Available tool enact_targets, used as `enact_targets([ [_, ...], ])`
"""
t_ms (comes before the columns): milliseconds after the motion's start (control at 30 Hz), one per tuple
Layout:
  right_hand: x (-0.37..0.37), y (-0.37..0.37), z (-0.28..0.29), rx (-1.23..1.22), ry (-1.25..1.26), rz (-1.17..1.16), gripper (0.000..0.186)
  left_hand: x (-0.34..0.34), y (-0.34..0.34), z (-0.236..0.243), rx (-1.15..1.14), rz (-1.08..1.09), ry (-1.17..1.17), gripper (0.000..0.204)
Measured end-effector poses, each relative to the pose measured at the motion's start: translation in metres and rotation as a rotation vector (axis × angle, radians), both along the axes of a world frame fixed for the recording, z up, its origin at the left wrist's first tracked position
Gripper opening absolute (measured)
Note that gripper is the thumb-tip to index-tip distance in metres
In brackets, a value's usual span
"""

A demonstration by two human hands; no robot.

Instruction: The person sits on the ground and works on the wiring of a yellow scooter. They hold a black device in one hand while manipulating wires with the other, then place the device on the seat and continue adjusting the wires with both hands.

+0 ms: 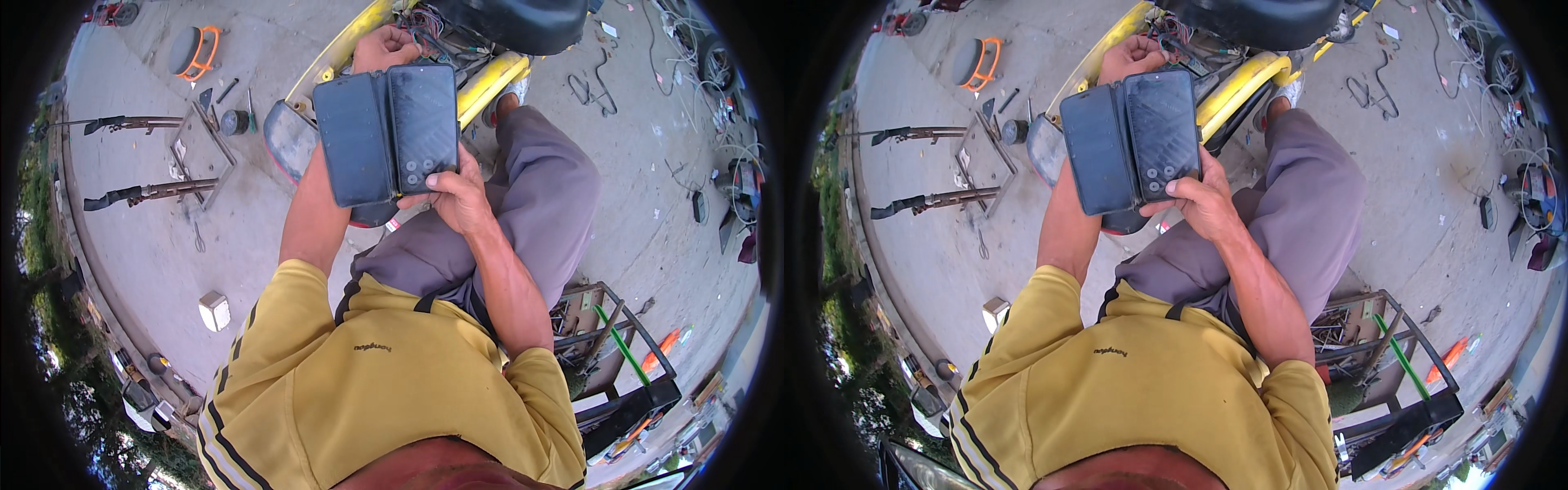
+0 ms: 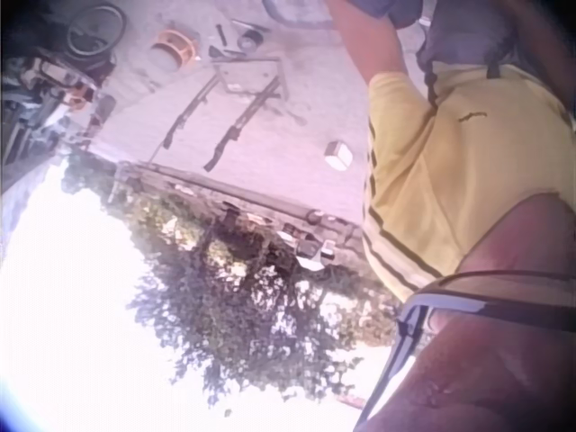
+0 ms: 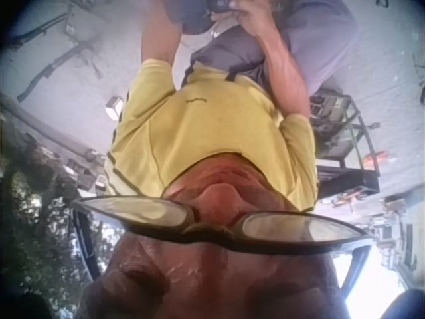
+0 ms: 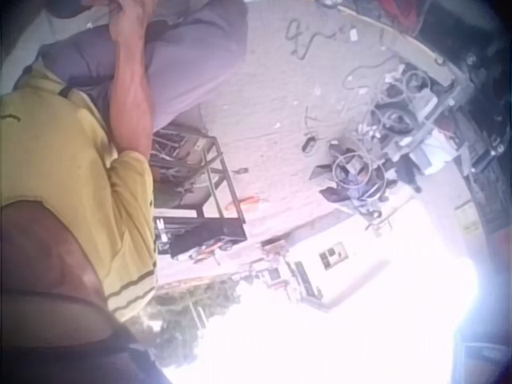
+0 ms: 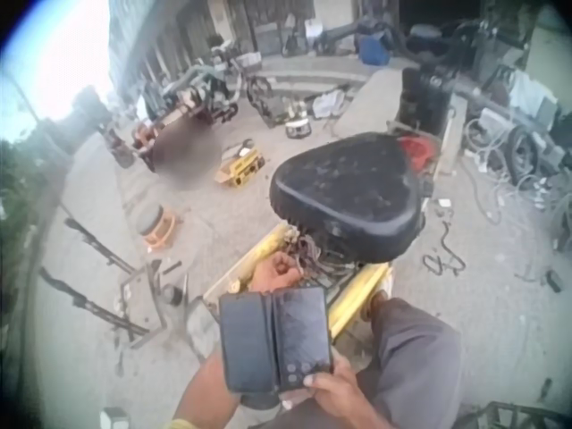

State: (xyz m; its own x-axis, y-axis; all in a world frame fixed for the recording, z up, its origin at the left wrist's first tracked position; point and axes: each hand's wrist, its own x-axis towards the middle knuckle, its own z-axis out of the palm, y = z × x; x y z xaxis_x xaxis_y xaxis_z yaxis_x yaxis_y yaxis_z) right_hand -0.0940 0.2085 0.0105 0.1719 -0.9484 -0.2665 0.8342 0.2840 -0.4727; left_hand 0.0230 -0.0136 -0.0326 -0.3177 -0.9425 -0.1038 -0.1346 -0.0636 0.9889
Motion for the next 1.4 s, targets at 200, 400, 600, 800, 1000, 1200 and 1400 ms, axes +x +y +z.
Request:
enact_targets([
  [200, -0.001, 0.001, 0.0, -0.011, -0.01, 0.016, 0.066, -0.001, 0.003, 0.004, 0.03, 0.013, 0.02, 0.018],
  [400, -0.001, 0.0, 0.003, 0.008, 0.057, 0.018, 0.069, -0.003, 0.005, 0.007, 0.028, 0.025, 0.044, 0.016],
  [600, -0.002, 0.0, 0.002, -0.037, 0.005, 0.021, 0.063, -0.003, 0.004, 0.007, 0.029, 0.039, 0.037, 0.018],
  [800, -0.002, 0.0, 0.004, -0.04, 0.062, 0.015, 0.062, -0.001, -0.001, -0.001, 0.029, -0.005, 0.028, 0.018],
  [1000, 0.009, -0.002, 0.008, -0.013, 0.241, 0.043, 0.068, -0.001, 0.0, -0.001, 0.063, 0.009, 0.099, 0.016],
  [1200, 0.039, -0.002, 0.023, -0.29, 0.874, -0.071, 0.101, -0.008, -0.004, -0.012, 0.05, 0.077, 0.092, 0.013],
  [1400, 0.079, -0.002, 0.068, -0.206, 1.565, 0.06, 0.118, -0.004, 0.006, 0.003, 0.054, 0.059, 0.078, 0.011],
])
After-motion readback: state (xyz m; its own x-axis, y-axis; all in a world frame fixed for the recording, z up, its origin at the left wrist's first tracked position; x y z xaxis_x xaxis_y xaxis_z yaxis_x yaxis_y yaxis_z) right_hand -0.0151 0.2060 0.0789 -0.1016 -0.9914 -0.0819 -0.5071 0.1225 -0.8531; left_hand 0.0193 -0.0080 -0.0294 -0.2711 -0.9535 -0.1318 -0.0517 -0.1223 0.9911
